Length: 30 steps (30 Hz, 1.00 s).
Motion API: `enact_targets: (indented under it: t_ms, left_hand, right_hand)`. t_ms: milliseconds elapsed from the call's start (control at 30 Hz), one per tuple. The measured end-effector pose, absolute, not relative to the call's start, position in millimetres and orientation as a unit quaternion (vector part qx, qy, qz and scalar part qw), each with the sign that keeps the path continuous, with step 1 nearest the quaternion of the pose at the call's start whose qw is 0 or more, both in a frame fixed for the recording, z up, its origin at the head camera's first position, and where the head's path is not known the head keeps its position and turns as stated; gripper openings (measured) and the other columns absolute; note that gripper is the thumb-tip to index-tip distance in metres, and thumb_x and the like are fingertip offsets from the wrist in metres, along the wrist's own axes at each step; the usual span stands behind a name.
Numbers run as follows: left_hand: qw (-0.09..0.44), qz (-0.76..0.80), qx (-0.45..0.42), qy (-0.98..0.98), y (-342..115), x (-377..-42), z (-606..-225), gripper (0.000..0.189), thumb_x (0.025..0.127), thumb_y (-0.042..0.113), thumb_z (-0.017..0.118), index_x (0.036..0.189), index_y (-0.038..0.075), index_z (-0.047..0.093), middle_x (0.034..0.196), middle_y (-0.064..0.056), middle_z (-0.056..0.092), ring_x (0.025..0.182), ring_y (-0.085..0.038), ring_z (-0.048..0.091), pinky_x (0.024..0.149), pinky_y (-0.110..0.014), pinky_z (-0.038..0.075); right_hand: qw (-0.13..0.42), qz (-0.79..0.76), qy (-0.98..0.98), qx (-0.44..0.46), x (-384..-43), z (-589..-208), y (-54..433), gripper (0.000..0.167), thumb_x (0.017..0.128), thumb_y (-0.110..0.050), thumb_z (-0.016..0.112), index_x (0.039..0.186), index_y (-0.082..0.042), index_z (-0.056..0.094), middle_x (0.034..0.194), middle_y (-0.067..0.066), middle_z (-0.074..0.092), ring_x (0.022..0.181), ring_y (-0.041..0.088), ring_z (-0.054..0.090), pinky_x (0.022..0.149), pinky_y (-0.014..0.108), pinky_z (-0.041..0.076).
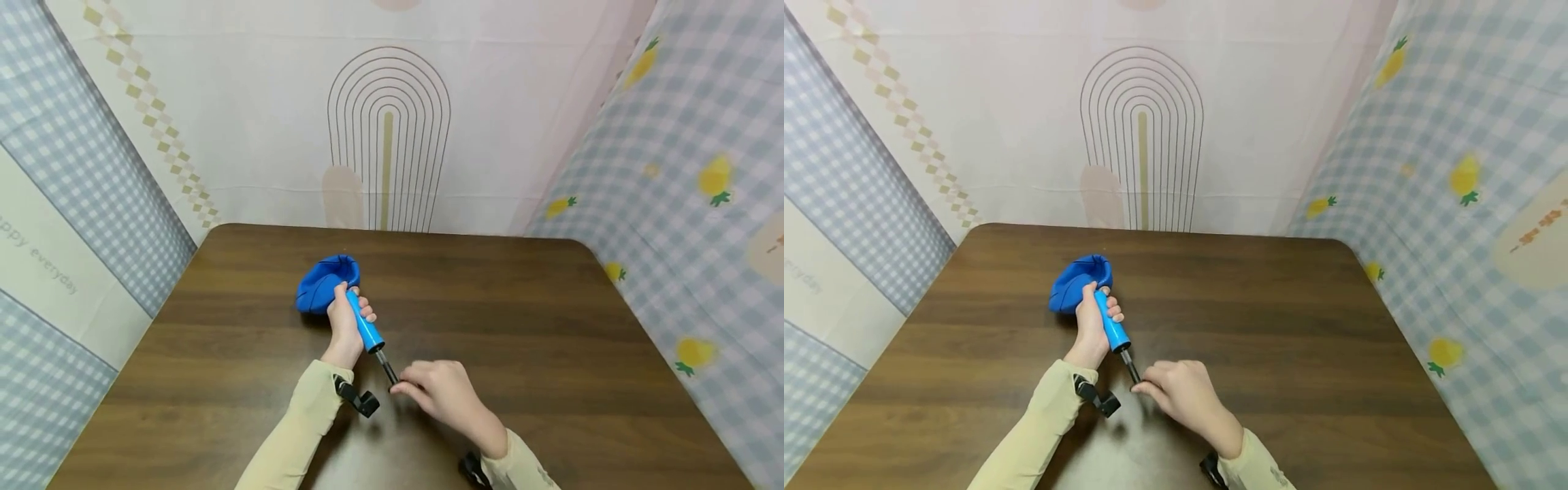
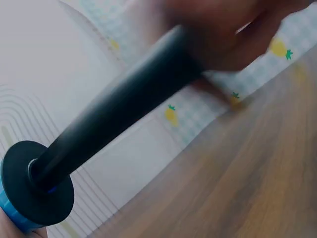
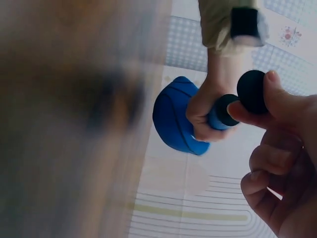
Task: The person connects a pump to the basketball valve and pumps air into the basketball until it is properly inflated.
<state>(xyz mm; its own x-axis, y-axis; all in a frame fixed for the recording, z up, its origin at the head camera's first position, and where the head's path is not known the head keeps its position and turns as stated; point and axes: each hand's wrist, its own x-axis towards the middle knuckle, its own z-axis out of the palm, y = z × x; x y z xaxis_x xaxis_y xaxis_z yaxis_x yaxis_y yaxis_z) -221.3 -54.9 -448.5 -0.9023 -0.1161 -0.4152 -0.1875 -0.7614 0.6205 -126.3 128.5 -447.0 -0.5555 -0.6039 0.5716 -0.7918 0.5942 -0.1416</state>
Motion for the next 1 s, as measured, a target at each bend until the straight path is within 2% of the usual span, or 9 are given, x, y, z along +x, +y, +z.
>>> enact_targets:
  t_ms: [133,267,433,700,833,1000]
  left_hand:
    - [0.013,0.909,-0.239,0.340,-62,-222,-454,0.033,0.100,0.040,0.041,0.082,0.013,0.041,0.057,0.004,0.037,0.043,-0.008,0.033,0.042,-0.018,0.033]
    - [0.018,0.910,-0.237,0.340,-64,-223,-455,0.032,0.101,0.040,0.041,0.082,0.014,0.041,0.057,0.003,0.037,0.043,-0.007,0.033,0.042,-0.018,0.033]
    - [0.018,0.911,-0.245,0.332,-60,-222,-454,0.032,0.101,0.039,0.042,0.081,0.014,0.042,0.057,0.004,0.037,0.044,-0.007,0.033,0.042,-0.017,0.033]
    - [0.021,0.917,-0.235,0.323,-50,-215,-457,0.032,0.101,0.039,0.040,0.081,0.014,0.041,0.057,0.004,0.037,0.043,-0.006,0.033,0.042,-0.018,0.032]
    - [0.018,0.916,-0.231,0.329,-51,-216,-455,0.033,0.101,0.040,0.040,0.080,0.014,0.042,0.057,0.005,0.038,0.043,-0.006,0.033,0.042,-0.017,0.032]
    - [0.019,0.921,-0.224,0.319,-55,-221,-451,0.034,0.101,0.039,0.041,0.077,0.015,0.042,0.055,0.005,0.038,0.042,-0.006,0.033,0.041,-0.018,0.032]
  right_hand:
    - [0.234,0.210,-0.843,0.437,-107,-448,138,0.020,0.081,-0.040,0.072,0.069,-0.028,0.060,0.058,-0.019,0.046,0.050,-0.010,0.032,0.050,0.005,0.024]
    - [0.234,0.213,-0.834,0.452,-102,-446,141,0.021,0.081,-0.040,0.071,0.068,-0.029,0.058,0.057,-0.018,0.042,0.049,-0.010,0.029,0.051,0.004,0.020]
    - [0.243,0.206,-0.838,0.442,-118,-445,135,0.026,0.082,-0.043,0.069,0.065,-0.028,0.057,0.056,-0.017,0.040,0.047,-0.009,0.029,0.048,0.006,0.021]
    - [0.227,0.194,-0.860,0.414,-154,-455,118,0.019,0.077,-0.039,0.075,0.069,-0.026,0.064,0.057,-0.014,0.046,0.046,-0.005,0.037,0.045,0.007,0.021]
    - [0.239,0.202,-0.859,0.405,-156,-457,114,0.022,0.077,-0.038,0.075,0.068,-0.025,0.061,0.058,-0.014,0.047,0.047,-0.005,0.038,0.046,0.008,0.023]
    - [0.269,0.230,-0.843,0.406,-149,-459,114,0.020,0.084,-0.037,0.070,0.072,-0.023,0.061,0.060,-0.013,0.048,0.049,-0.005,0.037,0.047,0.007,0.025]
